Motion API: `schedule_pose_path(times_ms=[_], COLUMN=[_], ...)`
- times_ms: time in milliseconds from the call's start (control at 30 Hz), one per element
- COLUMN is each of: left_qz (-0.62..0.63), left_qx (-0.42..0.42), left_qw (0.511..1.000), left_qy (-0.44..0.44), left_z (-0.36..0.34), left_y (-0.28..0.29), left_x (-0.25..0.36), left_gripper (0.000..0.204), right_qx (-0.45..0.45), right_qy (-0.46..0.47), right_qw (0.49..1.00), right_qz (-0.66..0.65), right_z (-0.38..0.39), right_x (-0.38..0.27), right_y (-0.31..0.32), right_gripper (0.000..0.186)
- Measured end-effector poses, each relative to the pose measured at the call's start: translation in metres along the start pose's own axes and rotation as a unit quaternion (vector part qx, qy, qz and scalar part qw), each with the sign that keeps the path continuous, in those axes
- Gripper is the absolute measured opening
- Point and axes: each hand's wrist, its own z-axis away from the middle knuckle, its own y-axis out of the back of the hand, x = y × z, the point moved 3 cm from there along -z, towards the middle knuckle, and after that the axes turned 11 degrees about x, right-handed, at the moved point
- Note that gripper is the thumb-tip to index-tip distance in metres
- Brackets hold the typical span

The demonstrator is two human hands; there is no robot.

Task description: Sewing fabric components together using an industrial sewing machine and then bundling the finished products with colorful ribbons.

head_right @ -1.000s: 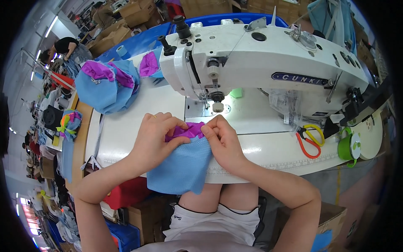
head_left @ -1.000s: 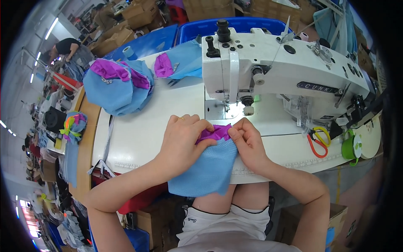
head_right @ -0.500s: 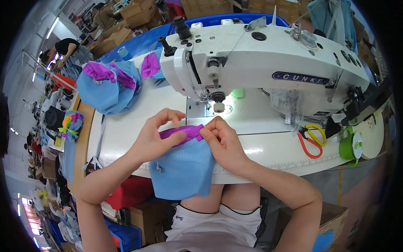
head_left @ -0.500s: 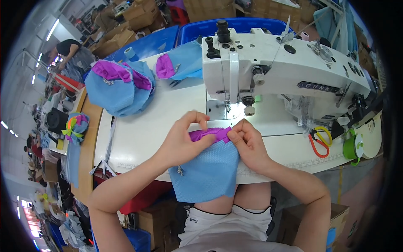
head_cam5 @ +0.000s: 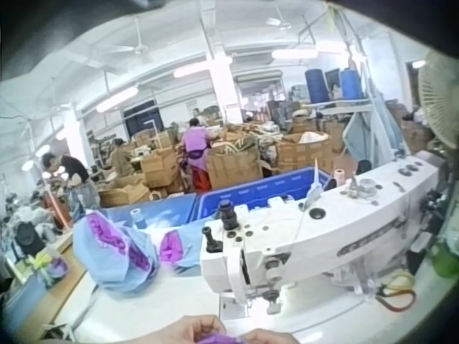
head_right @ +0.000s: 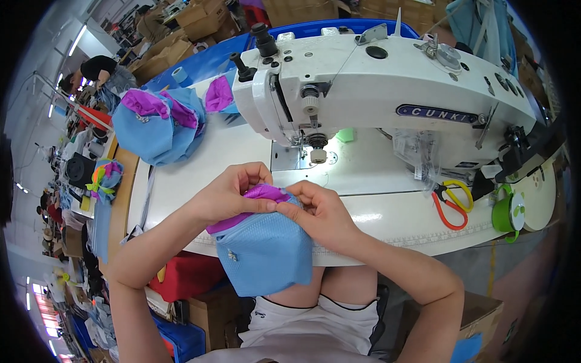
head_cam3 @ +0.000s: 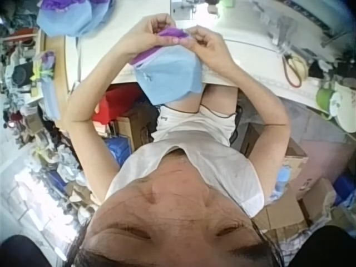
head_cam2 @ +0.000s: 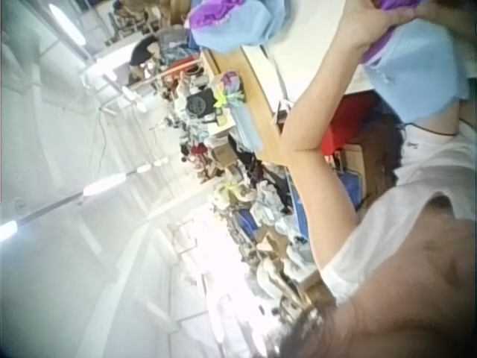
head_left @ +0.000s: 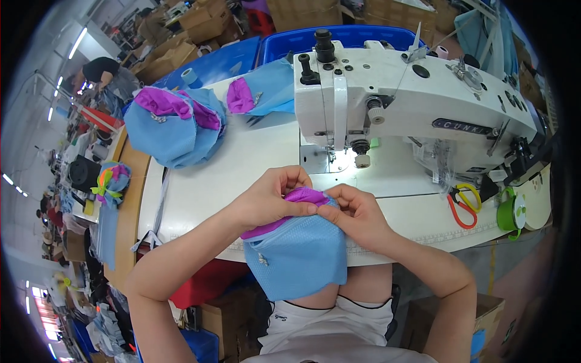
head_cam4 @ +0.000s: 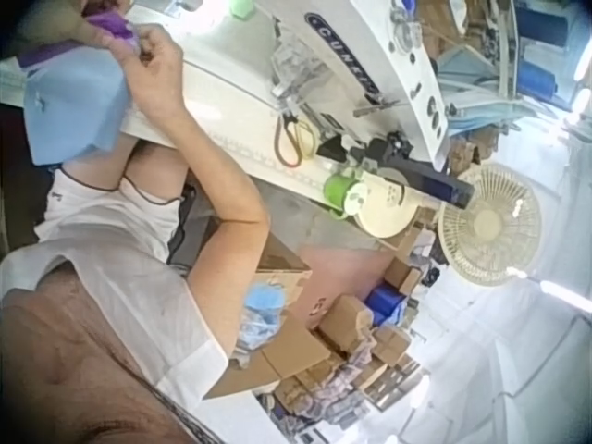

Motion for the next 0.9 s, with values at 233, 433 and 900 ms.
schedule_pose_path(times_ms=[233,433,900], left_qz=[-0.222,-0.207,-0.136], left_qx=[0.063,0.051,-0.002], left_qw=[0.965,0.958,0.984], left_qy=[-0.128,-0.190,-0.117], left_z=[0.014,0.017,0.003], left_y=[-0.004,0.005,0.012], left_x=[0.022,0.021,0.016], left_gripper=[0.027,0.021,0.012], right_qx=[0.027,0.054,0.083], right_qy=[0.053,0.096,0.262], right_qw=[0.996,0.987,0.940], right_qz=[0.060,0.120,0.203], right_z=[0.003,0.007,0.001], right_x=[-0.004,-0.006,-0.007], right_y=[0.003,0.001,0.001], right_gripper=[0.011,0.006,0.016])
